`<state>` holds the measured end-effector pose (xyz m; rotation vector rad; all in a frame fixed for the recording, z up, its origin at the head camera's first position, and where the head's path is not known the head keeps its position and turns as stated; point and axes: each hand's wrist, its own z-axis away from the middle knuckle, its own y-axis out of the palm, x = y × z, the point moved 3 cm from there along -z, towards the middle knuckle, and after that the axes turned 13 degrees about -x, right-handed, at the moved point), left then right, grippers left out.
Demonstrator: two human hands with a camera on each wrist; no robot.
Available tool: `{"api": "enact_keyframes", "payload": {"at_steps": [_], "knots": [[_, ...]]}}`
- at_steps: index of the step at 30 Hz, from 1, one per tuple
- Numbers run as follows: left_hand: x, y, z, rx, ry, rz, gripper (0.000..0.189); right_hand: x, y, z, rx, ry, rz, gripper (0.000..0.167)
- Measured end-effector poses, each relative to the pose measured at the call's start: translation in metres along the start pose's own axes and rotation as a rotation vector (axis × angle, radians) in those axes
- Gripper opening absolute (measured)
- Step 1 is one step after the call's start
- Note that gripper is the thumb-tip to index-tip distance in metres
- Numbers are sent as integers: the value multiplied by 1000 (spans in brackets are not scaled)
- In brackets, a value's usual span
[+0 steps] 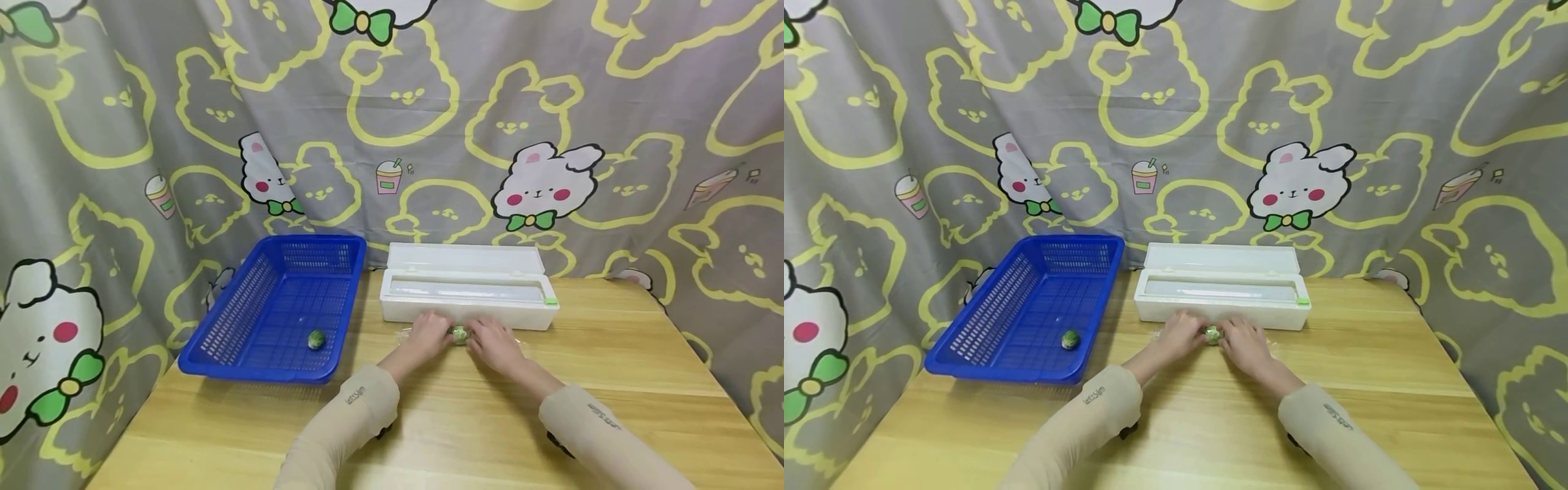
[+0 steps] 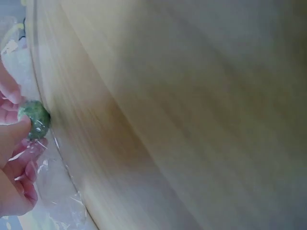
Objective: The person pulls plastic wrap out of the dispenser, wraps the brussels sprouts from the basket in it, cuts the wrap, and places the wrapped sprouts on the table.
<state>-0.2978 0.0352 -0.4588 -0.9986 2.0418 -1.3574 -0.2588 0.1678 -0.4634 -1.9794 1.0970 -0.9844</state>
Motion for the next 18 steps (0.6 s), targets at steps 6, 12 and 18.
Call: {"api": "enact_keyframes", "payload": {"at_steps": [6,12,18], "knots": [[-6,-9,1,-59,26,-38,19,-2,1,-3,-22,43,-14,11],[-13,-13,5,-99,111,-24,19,-7,0,-4,-33,48,-9,9],[-11,-12,7,-109,96,-51,21,-10,0,-5,-3,18,-20,19]]}}
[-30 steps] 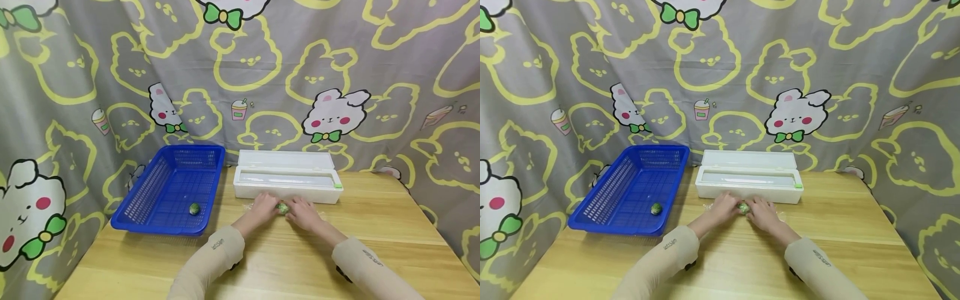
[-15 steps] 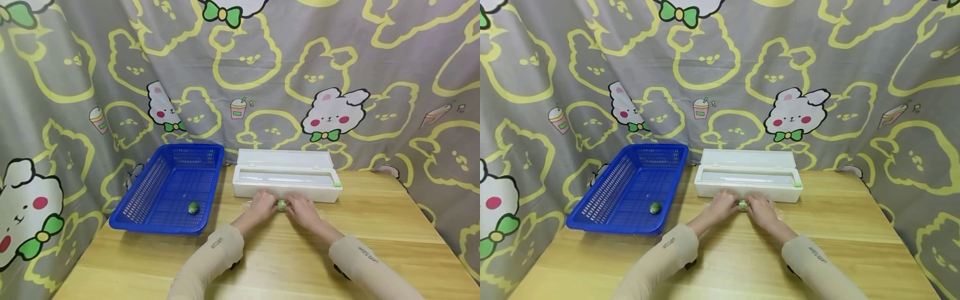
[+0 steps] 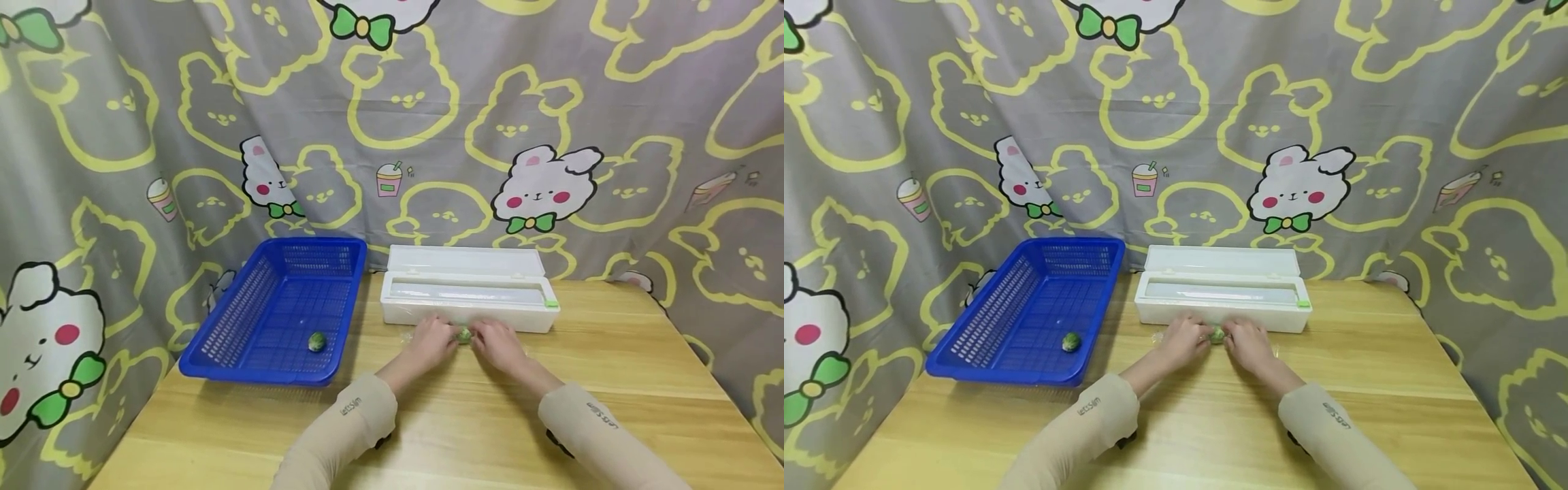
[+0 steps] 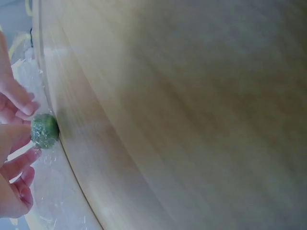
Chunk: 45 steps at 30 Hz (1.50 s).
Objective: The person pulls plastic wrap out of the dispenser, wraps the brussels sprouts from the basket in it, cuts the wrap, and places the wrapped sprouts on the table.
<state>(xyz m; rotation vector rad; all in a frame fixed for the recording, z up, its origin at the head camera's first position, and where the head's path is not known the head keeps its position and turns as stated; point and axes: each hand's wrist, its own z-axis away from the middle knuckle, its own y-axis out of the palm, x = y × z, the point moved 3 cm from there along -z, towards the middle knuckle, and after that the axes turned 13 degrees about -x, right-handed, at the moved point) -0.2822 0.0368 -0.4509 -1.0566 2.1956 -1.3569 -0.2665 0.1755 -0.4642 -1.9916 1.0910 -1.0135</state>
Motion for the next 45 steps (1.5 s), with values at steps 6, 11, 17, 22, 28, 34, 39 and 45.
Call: {"api": "enact_keyframes", "payload": {"at_steps": [6,11,17,22,28,34,39,45], "knots": [[2,2,2,35,-31,14,23,-6,-6,3,3,-75,-81,30],[1,2,2,44,-29,14,23,-17,-32,-4,-98,-63,-180,43],[1,0,2,46,-29,19,24,-49,-68,-15,-224,121,-177,69],[1,0,2,35,-11,10,23,-82,-77,-11,-196,283,-174,87],[2,3,2,49,-21,23,24,-107,-75,-1,-127,366,-169,91],[2,4,4,62,-36,43,25,-120,-69,7,-55,396,-192,87],[3,3,5,57,-29,46,25,-128,-66,10,-26,405,-190,79],[5,0,4,64,-24,96,27,-132,-65,12,-54,396,-224,75]]}}
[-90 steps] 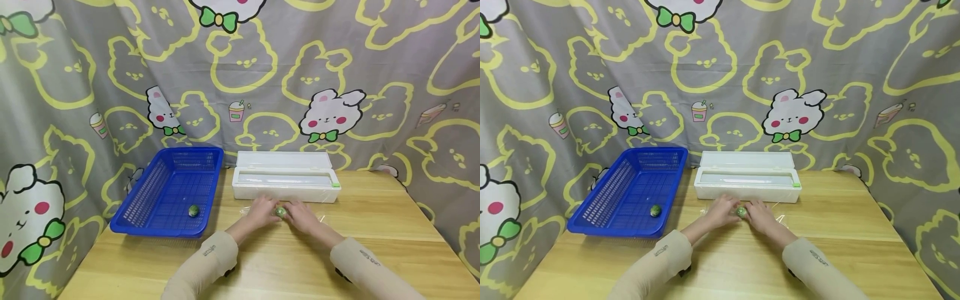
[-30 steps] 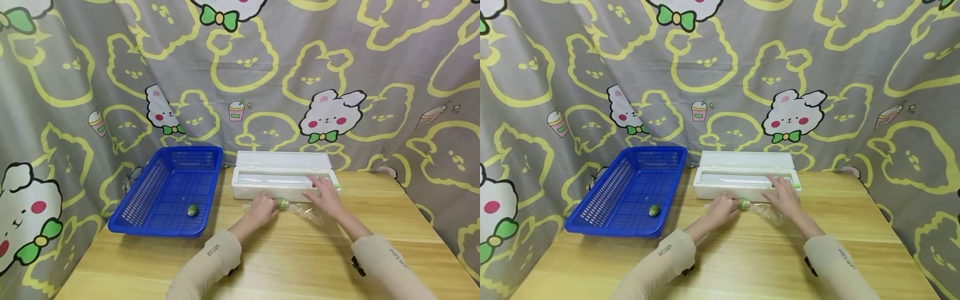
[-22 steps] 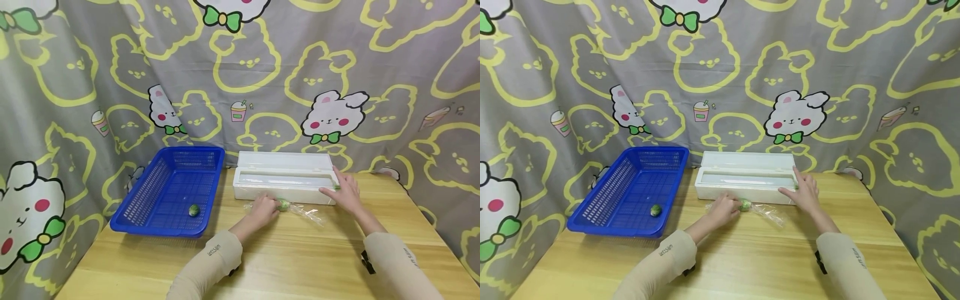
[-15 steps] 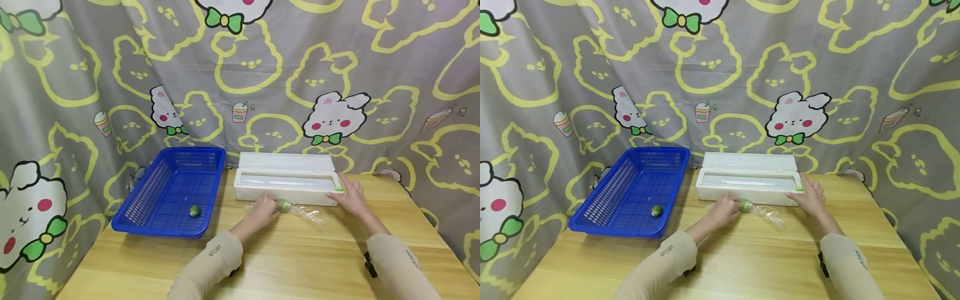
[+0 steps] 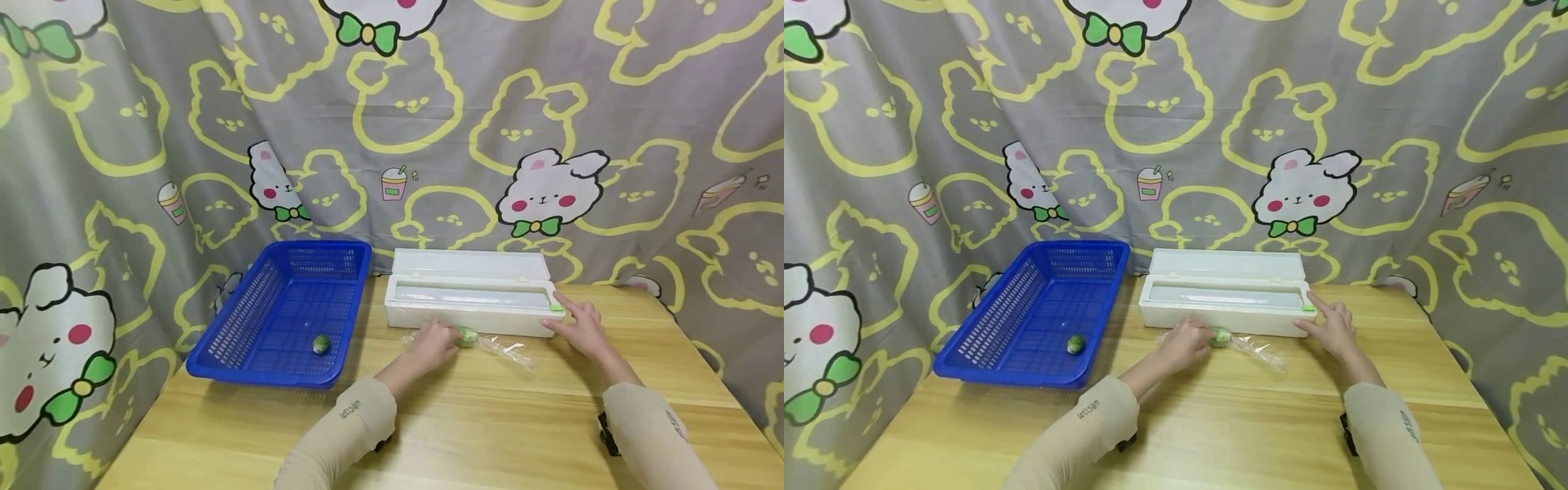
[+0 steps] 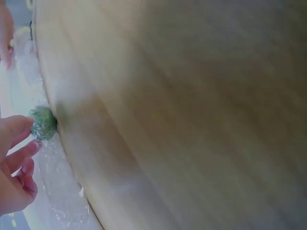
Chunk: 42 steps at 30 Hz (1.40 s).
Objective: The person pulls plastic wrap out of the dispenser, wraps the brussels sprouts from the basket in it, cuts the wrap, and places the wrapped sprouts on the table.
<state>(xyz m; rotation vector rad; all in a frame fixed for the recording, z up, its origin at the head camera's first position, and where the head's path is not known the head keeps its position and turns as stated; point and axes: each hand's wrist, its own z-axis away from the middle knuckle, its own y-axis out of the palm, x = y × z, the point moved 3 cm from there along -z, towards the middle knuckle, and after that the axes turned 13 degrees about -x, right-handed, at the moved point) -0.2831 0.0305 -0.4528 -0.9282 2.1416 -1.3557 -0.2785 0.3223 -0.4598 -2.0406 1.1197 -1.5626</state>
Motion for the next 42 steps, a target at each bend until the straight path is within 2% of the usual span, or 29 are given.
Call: {"api": "enact_keyframes", "payload": {"at_steps": [5,9,13,17,20,26,34,37,42], "knots": [[-2,0,-6,39,-43,81,27,-4,-3,1,5,-9,-34,74],[-8,-2,-11,24,-40,45,28,-5,-2,0,16,-15,-70,74],[-20,-2,-17,-44,10,4,32,-5,-1,-2,1,-12,-104,73],[-38,-2,-26,-125,104,14,35,-5,-1,-3,-30,-13,-120,72],[-51,0,-35,-149,160,4,39,-4,-1,-3,-39,-19,-112,71],[-75,2,-51,-111,183,-19,49,0,-1,-3,-45,-21,-107,70],[-99,6,-70,-87,184,-21,52,-3,-1,-1,-73,-49,-170,73],[-106,9,-76,-47,185,-30,62,-2,0,1,-86,-65,-177,70],[-118,14,-83,46,184,-150,74,-2,2,1,-63,-54,-128,63]]}}
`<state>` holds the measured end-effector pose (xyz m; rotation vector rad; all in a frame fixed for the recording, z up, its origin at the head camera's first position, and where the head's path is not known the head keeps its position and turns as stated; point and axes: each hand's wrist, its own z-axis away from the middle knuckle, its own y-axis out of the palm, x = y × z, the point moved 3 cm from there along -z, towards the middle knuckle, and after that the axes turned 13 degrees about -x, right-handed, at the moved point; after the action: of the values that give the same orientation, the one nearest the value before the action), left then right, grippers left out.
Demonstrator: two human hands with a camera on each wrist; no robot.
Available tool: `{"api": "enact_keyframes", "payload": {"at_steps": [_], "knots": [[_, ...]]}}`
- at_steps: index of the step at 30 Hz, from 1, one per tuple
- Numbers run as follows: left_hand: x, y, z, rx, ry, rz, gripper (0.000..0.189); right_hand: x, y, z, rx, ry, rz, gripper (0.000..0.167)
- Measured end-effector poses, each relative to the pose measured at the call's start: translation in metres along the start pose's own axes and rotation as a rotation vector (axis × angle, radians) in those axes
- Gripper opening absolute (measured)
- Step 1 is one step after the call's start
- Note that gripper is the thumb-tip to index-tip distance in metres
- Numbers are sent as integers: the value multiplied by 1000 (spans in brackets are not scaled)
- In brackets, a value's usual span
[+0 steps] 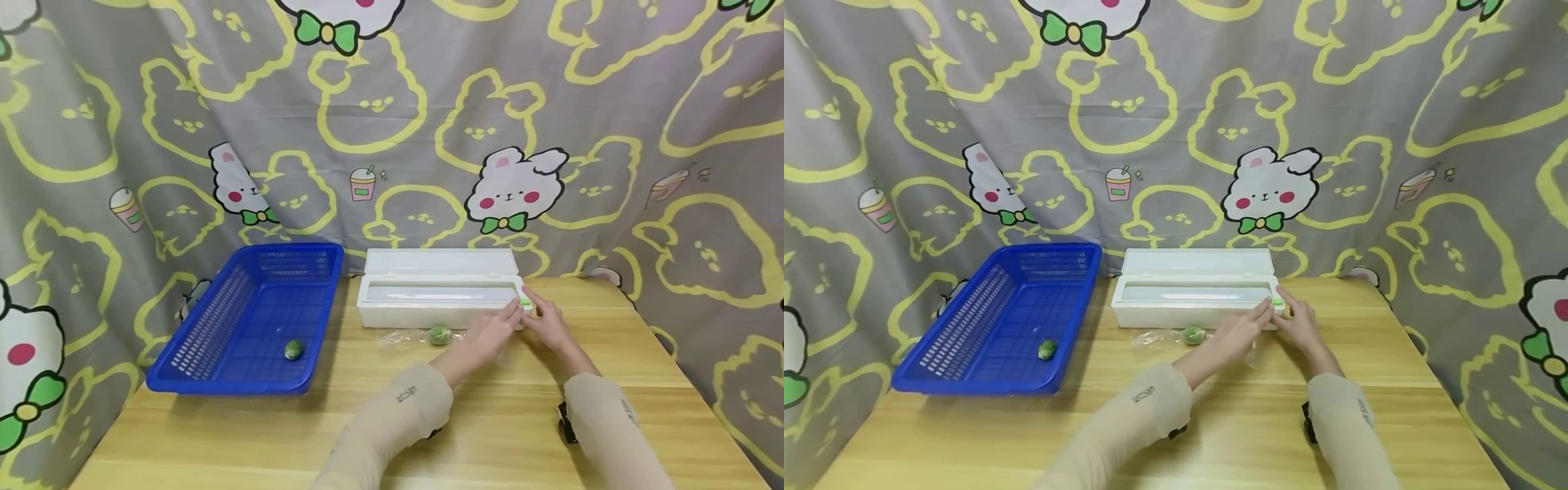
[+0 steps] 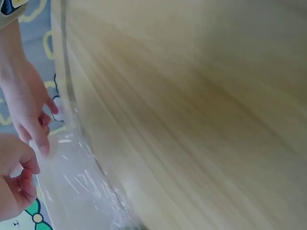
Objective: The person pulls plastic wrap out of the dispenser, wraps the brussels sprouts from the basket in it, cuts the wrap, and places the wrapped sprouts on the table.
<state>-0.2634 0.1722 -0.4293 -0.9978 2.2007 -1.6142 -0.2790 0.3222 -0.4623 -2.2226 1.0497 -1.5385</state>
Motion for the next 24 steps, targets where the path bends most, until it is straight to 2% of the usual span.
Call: {"api": "enact_keyframes", "payload": {"at_steps": [6,11,15,21,24], "knots": [[-6,3,-11,58,-41,-63,75,2,5,-2,22,35,41,64],[-8,6,-18,103,-69,-103,76,4,7,-2,2,34,58,61],[-10,9,-23,138,-96,-93,79,2,8,-1,-31,24,58,60],[-15,13,-28,186,-98,-105,83,1,4,1,-38,34,42,62],[-19,13,-30,173,-94,-110,78,-1,0,0,-32,47,52,64]]}}
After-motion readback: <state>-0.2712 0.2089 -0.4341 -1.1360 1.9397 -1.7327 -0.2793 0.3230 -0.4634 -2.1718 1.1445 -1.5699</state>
